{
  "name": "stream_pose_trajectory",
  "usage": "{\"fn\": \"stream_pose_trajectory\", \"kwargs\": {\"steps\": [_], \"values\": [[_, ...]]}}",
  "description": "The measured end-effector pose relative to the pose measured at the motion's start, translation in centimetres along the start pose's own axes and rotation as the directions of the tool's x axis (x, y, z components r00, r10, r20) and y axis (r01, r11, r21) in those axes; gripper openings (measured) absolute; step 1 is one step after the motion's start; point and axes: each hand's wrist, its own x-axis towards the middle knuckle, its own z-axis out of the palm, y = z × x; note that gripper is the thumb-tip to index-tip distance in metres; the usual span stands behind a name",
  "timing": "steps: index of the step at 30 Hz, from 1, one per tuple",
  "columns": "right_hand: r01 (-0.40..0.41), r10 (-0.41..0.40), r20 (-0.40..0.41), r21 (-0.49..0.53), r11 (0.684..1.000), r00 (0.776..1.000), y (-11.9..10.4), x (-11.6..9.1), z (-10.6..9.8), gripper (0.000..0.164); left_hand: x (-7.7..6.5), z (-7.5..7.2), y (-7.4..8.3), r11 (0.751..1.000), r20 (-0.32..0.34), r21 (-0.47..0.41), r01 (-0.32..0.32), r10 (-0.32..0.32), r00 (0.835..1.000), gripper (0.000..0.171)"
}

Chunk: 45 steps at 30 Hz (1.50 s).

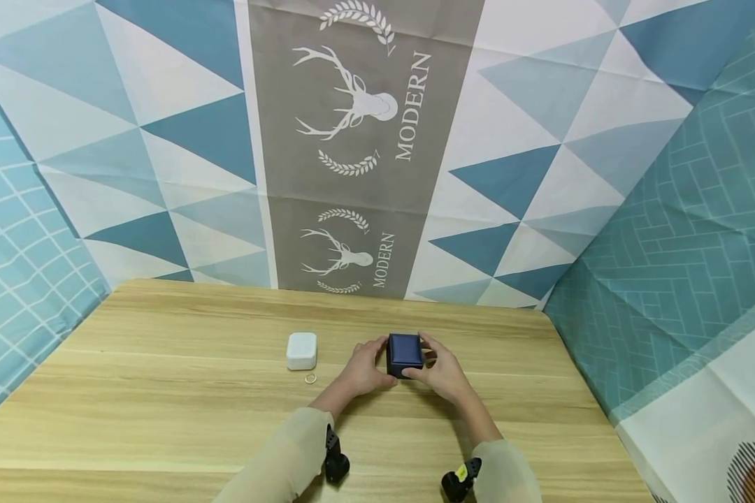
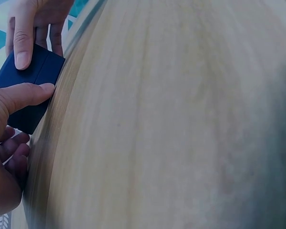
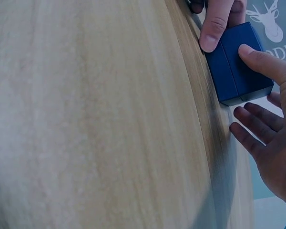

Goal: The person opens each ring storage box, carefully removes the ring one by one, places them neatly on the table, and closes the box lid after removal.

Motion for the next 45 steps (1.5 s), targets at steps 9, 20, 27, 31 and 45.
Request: {"fn": "stream_pose_trajectory", "kwargs": {"steps": [9, 20, 27, 31, 45], "values": [[-0.002, 0.002, 0.001, 0.002, 1.000, 1.000, -0.19, 0.01, 0.01, 0.085, 0.24, 0.35, -0.36, 1.000, -0.010, 0.027, -0.003, 0.003, 1.000, 0.082], [-0.006, 0.005, 0.014, 0.016, 1.000, 1.000, -0.16, 0.33, -0.13, 0.085, 0.13, 0.25, -0.40, 0.999, -0.021, 0.023, -0.027, 0.027, 0.999, 0.079], [-0.023, 0.023, 0.024, 0.041, 0.999, 0.999, 0.09, 0.34, -0.10, 0.083, 0.31, 0.58, -0.60, 0.999, -0.010, 0.042, -0.005, 0.005, 1.000, 0.082], [-0.021, 0.019, 0.030, 0.056, 0.998, 0.999, 0.38, 0.46, -0.13, 0.082, 0.28, 0.66, -0.66, 0.999, -0.012, 0.031, -0.009, 0.009, 1.000, 0.082], [-0.024, 0.020, 0.051, 0.075, 0.997, 0.998, -0.06, 0.32, -0.58, 0.083, 0.12, 0.32, -0.31, 1.000, -0.008, 0.017, -0.012, 0.012, 1.000, 0.080]]}}
